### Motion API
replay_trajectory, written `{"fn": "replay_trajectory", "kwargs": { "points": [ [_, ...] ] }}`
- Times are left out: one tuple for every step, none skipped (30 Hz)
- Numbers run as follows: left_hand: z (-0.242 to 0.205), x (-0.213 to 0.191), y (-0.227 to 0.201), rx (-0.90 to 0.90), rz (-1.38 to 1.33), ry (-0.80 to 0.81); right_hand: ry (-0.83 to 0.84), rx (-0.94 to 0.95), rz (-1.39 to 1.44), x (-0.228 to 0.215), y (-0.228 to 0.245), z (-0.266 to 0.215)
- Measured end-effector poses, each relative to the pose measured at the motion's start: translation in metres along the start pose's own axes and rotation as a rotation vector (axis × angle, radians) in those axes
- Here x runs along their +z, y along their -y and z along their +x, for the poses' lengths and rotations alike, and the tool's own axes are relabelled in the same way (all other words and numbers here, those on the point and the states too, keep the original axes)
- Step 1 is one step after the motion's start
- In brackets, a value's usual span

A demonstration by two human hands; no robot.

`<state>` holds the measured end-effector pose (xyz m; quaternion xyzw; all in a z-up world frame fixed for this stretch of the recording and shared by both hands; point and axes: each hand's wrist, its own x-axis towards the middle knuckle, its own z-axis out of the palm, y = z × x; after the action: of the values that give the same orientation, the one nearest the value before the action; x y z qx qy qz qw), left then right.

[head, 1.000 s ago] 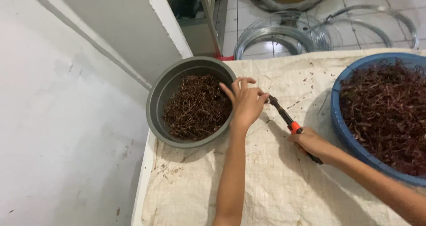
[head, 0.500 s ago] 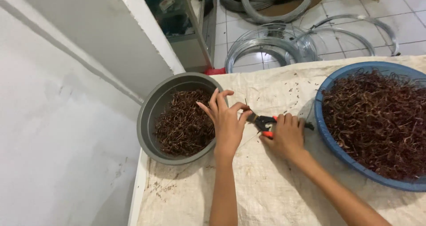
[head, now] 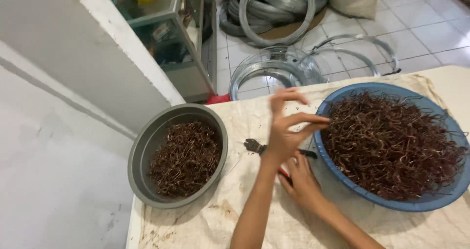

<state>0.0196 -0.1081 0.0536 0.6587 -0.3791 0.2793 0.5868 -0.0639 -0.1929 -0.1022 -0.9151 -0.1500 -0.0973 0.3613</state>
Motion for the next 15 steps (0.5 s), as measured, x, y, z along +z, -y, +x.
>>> {"fn": "replay_trajectory", "kwargs": {
  "points": [
    [0.003,0.012,0.005,0.009,-0.004,0.001,-0.009,-0.002,-0.005,-0.007,0.005,0.002],
    [0.003,0.021,0.01,-0.018,0.0,0.218,0.071,0.085,0.009,-0.012,0.012,0.002],
    [0.003,0.03,0.015,-0.048,0.005,0.434,0.151,0.173,0.022,-0.016,0.018,0.002],
    [0.003,0.022,0.007,-0.051,0.008,0.426,0.157,0.168,0.02,0.014,-0.017,-0.004],
    [0.003,0.014,-0.001,-0.099,0.02,0.421,0.076,0.105,-0.059,0.045,-0.052,-0.01],
    [0.005,0.004,-0.008,-0.144,0.034,0.414,-0.008,0.037,-0.137,0.075,-0.087,-0.012],
    [0.005,-0.013,-0.015,-0.144,0.039,0.405,-0.003,0.028,-0.138,0.054,-0.059,-0.004],
    [0.003,-0.031,-0.023,-0.245,0.092,0.318,0.018,-0.034,-0.095,0.035,-0.029,0.004],
    [0.002,-0.05,-0.031,-0.346,0.144,0.23,0.039,-0.096,-0.051,0.016,0.001,0.01],
    [-0.004,-0.072,-0.036,-0.35,0.155,0.22,0.048,-0.108,-0.047,0.022,0.004,0.015],
    [-0.011,-0.094,-0.04,-0.401,0.271,0.159,0.068,-0.096,-0.047,0.029,0.008,0.019],
    [-0.017,-0.116,-0.044,-0.447,0.388,0.096,0.084,-0.088,-0.05,0.035,0.011,0.025],
    [-0.027,-0.139,-0.041,-0.448,0.398,0.084,0.091,-0.102,-0.048,0.034,0.019,0.035],
    [-0.041,-0.163,-0.04,-0.515,0.56,0.068,0.082,-0.131,-0.03,0.035,0.029,0.039],
    [-0.056,-0.186,-0.039,-0.581,0.722,0.054,0.072,-0.158,-0.012,0.036,0.038,0.043]
  ]
}}
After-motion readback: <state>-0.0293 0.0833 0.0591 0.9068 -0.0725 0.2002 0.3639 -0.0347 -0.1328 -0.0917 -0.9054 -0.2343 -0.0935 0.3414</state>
